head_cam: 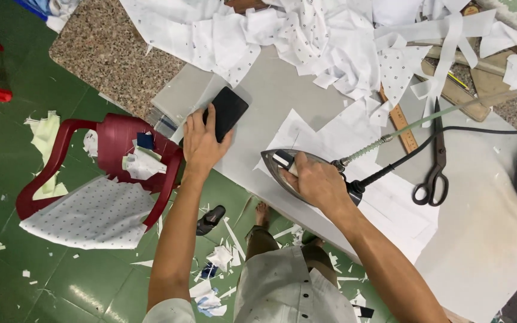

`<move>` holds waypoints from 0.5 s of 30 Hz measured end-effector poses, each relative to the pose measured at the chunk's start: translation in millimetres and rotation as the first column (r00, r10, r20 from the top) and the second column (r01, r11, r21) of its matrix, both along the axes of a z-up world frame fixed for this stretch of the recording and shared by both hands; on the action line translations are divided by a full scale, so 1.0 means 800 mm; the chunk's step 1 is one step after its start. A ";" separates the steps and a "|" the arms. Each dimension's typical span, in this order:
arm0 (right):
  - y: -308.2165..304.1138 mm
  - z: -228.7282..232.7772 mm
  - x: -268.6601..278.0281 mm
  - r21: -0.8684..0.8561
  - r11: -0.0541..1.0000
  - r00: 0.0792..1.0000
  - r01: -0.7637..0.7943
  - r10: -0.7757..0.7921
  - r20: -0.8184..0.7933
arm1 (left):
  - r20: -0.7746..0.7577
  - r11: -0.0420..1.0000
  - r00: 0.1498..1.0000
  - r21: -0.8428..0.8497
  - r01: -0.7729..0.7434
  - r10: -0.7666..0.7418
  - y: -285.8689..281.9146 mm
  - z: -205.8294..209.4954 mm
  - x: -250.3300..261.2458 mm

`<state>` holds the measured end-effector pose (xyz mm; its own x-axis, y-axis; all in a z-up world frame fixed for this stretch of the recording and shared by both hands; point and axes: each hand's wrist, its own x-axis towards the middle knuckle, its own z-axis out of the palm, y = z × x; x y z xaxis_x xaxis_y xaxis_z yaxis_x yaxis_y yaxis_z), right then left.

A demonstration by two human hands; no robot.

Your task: The person irons a white fabric piece on a table using a steam iron, frequently using a black rectangular object to press down on the fabric. They also use scissors to trim a strip of the fabric and handle a ruler and a mobile phone on the table.

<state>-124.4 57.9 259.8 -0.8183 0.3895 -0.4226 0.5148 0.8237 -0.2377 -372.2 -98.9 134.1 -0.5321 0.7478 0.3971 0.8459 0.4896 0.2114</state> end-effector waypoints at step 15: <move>-0.006 0.000 -0.006 0.033 0.999 0.997 0.019 -0.017 -0.072 | 0.058 0.998 0.997 0.043 0.041 -0.044 -0.001 0.011 -0.002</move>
<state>-129.5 53.3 260.2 -0.8386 0.4179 -0.3494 0.5125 0.8225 -0.2464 -374.1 -99.6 142.9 -0.5234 0.7539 0.3972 0.8514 0.4433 0.2805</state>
